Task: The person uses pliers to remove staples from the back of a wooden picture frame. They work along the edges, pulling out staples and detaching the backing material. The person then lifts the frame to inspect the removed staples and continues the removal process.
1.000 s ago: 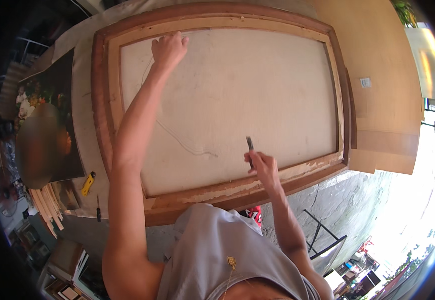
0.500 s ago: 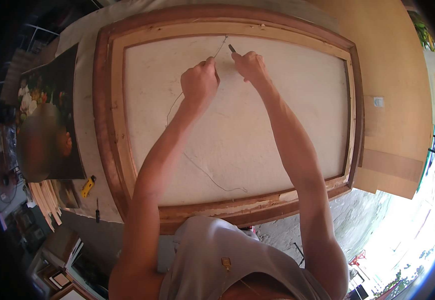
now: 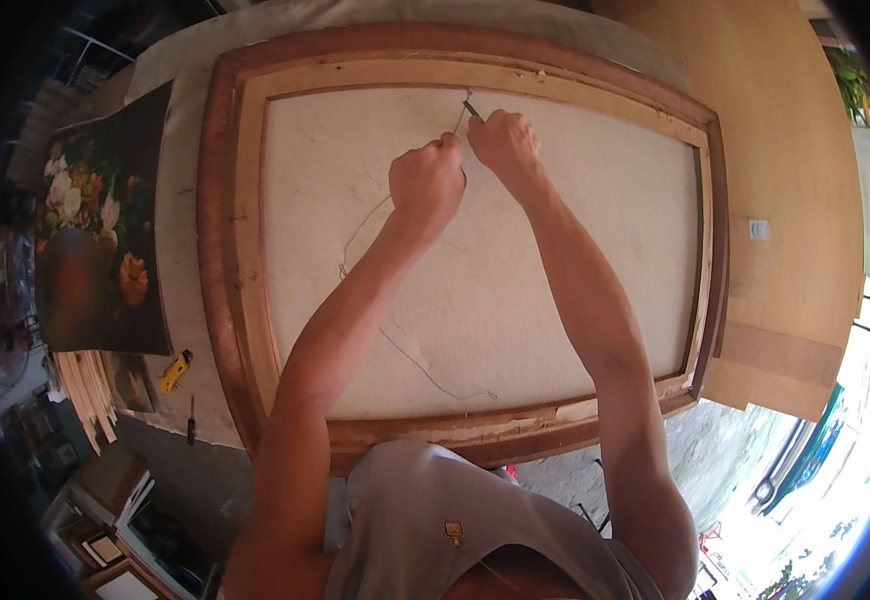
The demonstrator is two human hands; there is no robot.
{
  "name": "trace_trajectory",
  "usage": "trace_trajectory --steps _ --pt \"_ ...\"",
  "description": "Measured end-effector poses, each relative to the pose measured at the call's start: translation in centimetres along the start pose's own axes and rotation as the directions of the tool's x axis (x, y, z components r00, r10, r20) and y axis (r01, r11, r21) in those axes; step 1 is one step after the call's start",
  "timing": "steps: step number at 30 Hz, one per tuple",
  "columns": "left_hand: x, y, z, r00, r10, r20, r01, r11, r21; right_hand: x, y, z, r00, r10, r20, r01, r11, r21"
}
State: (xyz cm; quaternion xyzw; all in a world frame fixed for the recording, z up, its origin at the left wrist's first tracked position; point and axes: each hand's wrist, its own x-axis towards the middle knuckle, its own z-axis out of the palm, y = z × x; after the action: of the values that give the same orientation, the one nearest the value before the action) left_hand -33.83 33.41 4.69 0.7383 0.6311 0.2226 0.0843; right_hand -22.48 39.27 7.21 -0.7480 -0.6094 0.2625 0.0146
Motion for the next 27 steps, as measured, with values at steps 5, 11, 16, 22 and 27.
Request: trace_trajectory --steps 5,11,16,22,27 --pt "0.7 0.2 -1.0 0.997 -0.049 0.064 0.05 0.999 -0.017 1.2 1.0 0.8 0.998 0.067 0.009 -0.067 0.993 0.095" --pt "2.1 -0.8 -2.7 0.991 -0.134 0.028 0.137 0.981 -0.139 1.9 2.5 1.9 0.945 0.049 0.324 -0.295 0.56 0.775" --pt "4.6 -1.0 -3.7 0.986 -0.155 0.053 0.162 0.974 -0.157 1.2 2.2 3.2 0.912 0.018 0.409 -0.409 -0.024 0.912" --pt "5.0 -2.0 -3.9 0.965 -0.218 0.145 0.243 0.952 -0.188 -0.2 0.7 4.6 0.865 -0.16 0.476 -0.476 -0.561 0.677" --pt "4.4 -1.3 -3.4 0.963 -0.195 0.184 0.23 0.954 -0.195 0.7 0.9 7.1 0.874 -0.341 0.345 -0.451 -0.834 0.318"
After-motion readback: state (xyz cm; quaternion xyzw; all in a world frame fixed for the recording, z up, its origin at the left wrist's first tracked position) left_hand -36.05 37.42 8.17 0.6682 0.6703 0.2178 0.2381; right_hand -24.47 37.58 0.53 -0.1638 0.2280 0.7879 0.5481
